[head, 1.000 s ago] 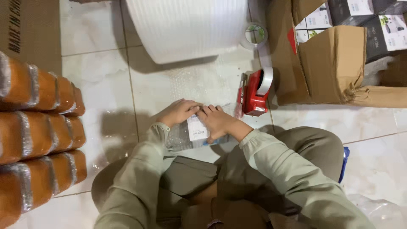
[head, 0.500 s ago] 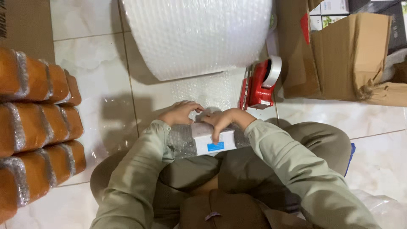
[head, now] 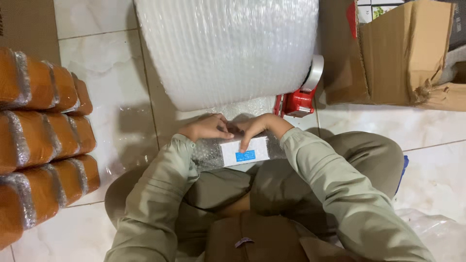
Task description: The person sits on the floor and wraps small rectangular boxes with bubble wrap. They use a tape dispenser to secure the bubble wrap around each box and then place the wrapped items into a larger cardboard box.
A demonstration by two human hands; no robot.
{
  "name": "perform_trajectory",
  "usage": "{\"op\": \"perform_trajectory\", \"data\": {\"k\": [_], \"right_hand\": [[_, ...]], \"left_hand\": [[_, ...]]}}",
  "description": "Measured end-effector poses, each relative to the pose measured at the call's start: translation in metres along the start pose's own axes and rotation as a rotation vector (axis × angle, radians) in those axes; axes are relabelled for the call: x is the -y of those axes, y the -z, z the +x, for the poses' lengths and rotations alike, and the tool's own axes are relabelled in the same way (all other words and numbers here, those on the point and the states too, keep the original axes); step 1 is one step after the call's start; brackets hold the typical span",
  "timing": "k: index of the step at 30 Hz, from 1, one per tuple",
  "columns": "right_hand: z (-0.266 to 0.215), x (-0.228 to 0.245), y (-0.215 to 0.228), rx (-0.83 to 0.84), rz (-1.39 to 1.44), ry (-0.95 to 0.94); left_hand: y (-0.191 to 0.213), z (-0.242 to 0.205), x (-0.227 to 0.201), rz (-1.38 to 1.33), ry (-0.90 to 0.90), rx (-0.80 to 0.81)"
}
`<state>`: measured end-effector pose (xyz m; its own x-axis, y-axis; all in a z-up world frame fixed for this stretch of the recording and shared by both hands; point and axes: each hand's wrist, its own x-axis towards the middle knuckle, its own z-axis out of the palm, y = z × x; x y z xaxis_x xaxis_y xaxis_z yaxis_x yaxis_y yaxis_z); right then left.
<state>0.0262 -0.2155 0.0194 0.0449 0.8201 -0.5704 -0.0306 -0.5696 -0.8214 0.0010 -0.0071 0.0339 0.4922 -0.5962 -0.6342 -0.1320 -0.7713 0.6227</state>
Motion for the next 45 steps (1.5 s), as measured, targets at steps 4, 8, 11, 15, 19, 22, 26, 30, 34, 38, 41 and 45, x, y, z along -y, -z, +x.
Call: {"op": "perform_trajectory", "data": {"k": [4,8,11,15,19,22,26,30,34,38,41,45], "right_hand": [[-0.014,0.020,-0.005,-0.031,-0.069,-0.137],[-0.029,0.048,-0.007,-0.089,-0.160,-0.223],[-0.033,0.040,-0.011,-0.157,-0.173,-0.230],[-0.054,0.064,-0.037,-0.420,-0.291,-0.283],[-0.042,0.080,-0.107,-0.896,-0.940,-0.252],[-0.037,0.085,-0.152,-0.891,-0.748,-0.323],[-0.015,0.056,-0.154,-1.276,-1.099,-0.223],[0.009,0.032,-0.109,-1.415,-1.161,-0.153],[0.025,0.019,-0.073,-1.424,-1.109,-0.114],[0.033,0.010,-0.047,-1.340,-1.010,-0.125],[0.038,0.006,-0.032,-1.263,-0.957,-0.168],[0.030,0.023,-0.029,-1.165,-0.877,-0.223]], "left_hand": [[-0.010,0.007,0.000,-0.014,0.114,0.071],[-0.007,0.002,-0.003,-0.070,0.074,0.139],[0.001,-0.008,-0.019,-0.109,0.087,0.158],[0.004,-0.032,-0.045,-0.384,0.209,0.170],[0.008,-0.031,-0.047,-0.450,0.302,0.163],[0.002,-0.018,-0.033,-0.337,0.145,0.152],[0.029,-0.052,-0.063,-0.467,0.097,0.101],[0.028,-0.027,-0.032,-0.139,0.053,-0.202],[0.022,0.025,0.004,0.131,-0.028,-0.589],[0.035,0.024,0.004,0.055,-0.137,-0.744],[0.049,-0.012,-0.022,-0.038,-0.105,-0.554],[0.054,-0.026,-0.029,-0.150,-0.027,-0.298]]}}
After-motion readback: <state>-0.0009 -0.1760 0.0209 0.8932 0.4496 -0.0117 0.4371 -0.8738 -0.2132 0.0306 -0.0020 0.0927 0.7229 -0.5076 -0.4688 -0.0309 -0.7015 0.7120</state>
